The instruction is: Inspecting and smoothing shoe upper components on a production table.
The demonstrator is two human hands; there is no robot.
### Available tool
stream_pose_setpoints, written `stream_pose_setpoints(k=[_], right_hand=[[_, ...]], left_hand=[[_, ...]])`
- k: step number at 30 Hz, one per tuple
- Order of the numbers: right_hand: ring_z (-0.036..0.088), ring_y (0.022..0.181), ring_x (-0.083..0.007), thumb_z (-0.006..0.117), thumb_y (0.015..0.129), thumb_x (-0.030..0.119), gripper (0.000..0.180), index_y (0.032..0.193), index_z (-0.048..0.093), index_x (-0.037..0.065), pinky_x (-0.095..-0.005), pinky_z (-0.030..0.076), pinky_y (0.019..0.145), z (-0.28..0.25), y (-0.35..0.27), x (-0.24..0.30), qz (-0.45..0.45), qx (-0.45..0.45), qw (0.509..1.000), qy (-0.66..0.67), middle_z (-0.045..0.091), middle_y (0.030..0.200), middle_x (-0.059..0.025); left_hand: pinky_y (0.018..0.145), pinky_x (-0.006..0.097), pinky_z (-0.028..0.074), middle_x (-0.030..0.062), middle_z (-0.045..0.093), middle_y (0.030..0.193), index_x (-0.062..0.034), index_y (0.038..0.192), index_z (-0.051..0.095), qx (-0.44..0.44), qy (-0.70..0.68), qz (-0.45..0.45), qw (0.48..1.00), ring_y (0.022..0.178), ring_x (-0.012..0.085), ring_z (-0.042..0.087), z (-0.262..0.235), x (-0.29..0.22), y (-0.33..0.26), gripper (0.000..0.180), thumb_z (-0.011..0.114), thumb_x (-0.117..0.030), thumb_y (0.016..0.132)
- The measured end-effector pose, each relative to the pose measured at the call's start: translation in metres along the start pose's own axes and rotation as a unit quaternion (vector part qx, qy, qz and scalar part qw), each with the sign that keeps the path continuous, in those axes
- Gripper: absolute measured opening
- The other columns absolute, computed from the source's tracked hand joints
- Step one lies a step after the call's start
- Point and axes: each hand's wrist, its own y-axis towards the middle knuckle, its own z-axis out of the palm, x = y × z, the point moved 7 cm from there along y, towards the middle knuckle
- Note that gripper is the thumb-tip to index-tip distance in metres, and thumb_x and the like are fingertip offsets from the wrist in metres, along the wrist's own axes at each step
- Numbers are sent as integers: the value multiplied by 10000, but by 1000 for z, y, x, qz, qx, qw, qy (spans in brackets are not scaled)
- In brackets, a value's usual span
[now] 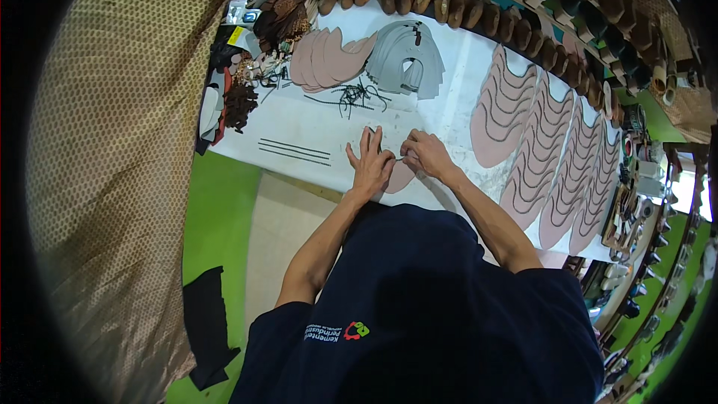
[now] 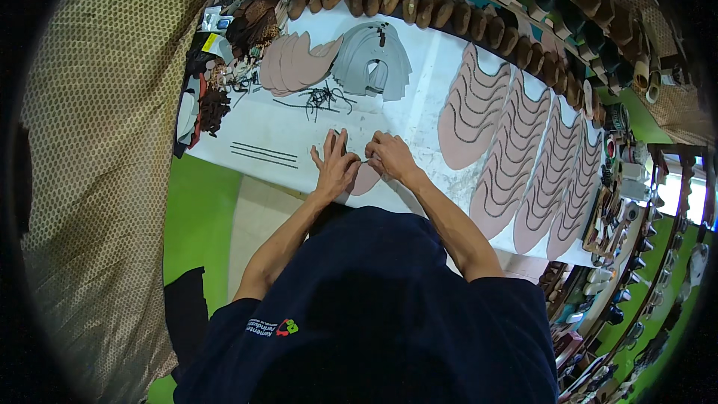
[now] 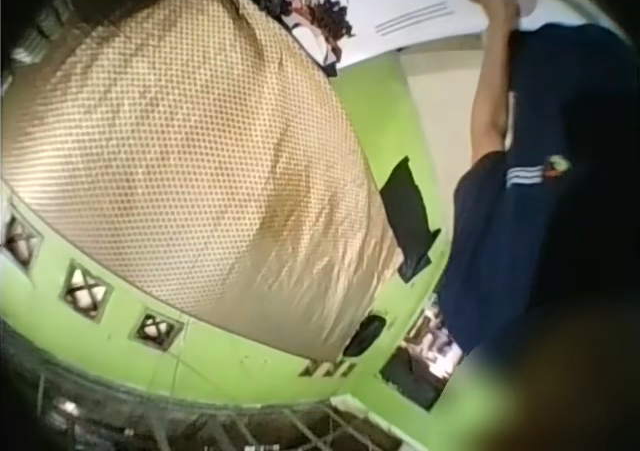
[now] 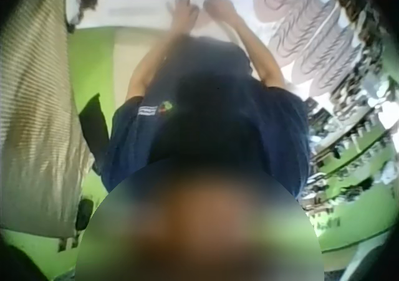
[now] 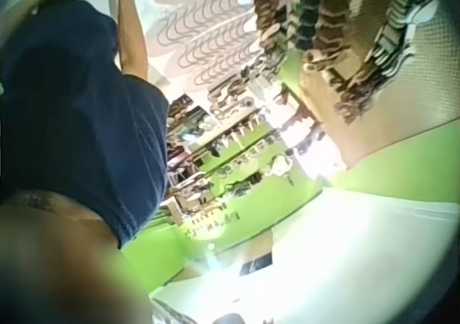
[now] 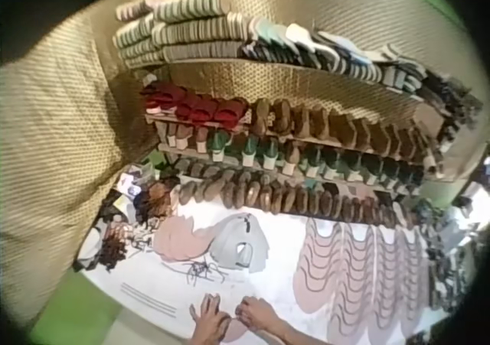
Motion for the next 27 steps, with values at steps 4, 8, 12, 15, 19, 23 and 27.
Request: stream_pose_setpoints(k=[4, 8, 12, 15, 19, 23, 27], right_hand=[[633, 1002, -302, 752, 873, 212, 101, 945, 749, 141, -457, 497, 834, 1, -2, -6, 17, 1, 1000, 16, 614, 1006, -73], [632, 1013, -282, 736, 878, 206, 105, 958, 758, 142, -444, 486, 849, 4, -2, -8, 32, 19, 999, 9, 614, 1021, -61], [644, 979, -317, 758, 883, 209, 103, 957, 753, 137, -467, 511, 827, 0, -2, -2, 7, -15, 1000, -4, 623, 1008, -75], [648, 994, -313, 753, 890, 213, 107, 963, 754, 135, -463, 509, 836, 0, -3, 0, -6, -11, 1000, 12, 626, 1013, -68], [651, 1008, -306, 750, 896, 223, 115, 962, 751, 128, -462, 509, 845, 4, -3, -2, 12, -1, 1000, 9, 628, 1025, -64], [650, 1020, -289, 744, 905, 218, 111, 971, 748, 129, -454, 502, 847, 8, -3, -6, 23, 11, 1000, 2, 630, 1035, -59], [651, 1030, -266, 709, 939, 227, 105, 1000, 741, 148, -450, 466, 870, 10, -2, -6, 13, 18, 1000, -17, 629, 1061, -52]], left_hand=[[1129, 837, 63, 121, 295, 1736, -190, 988, 760, 2, 0, 7, 1000, 1629, 388, 136, -1, -2, 2, 82, 761, -260, 945], [1137, 828, 59, 121, 306, 1731, -181, 994, 754, 5, -12, -2, 1000, 1628, 384, 145, 0, -2, 1, 83, 756, -253, 952], [1142, 821, 56, 117, 319, 1726, -160, 1007, 744, 3, 3, 7, 1000, 1624, 381, 162, 2, 0, 0, 92, 743, -240, 962], [1141, 810, 70, 113, 343, 1715, -129, 1017, 726, -22, 27, 47, 998, 1618, 372, 189, 0, -4, 2, 102, 717, -224, 980], [1130, 805, 127, 110, 375, 1687, -96, 1014, 665, -36, 50, 95, 994, 1604, 364, 225, -2, -9, 0, 113, 673, -207, 996], [1129, 802, 125, 101, 391, 1678, -99, 1023, 652, -29, 53, 106, 993, 1598, 352, 243, -1, -9, -1, 108, 665, -205, 1004], [1128, 803, 126, 103, 408, 1667, -103, 1025, 650, -30, 50, 105, 993, 1594, 349, 256, 0, -9, -2, 104, 662, -204, 1005]])
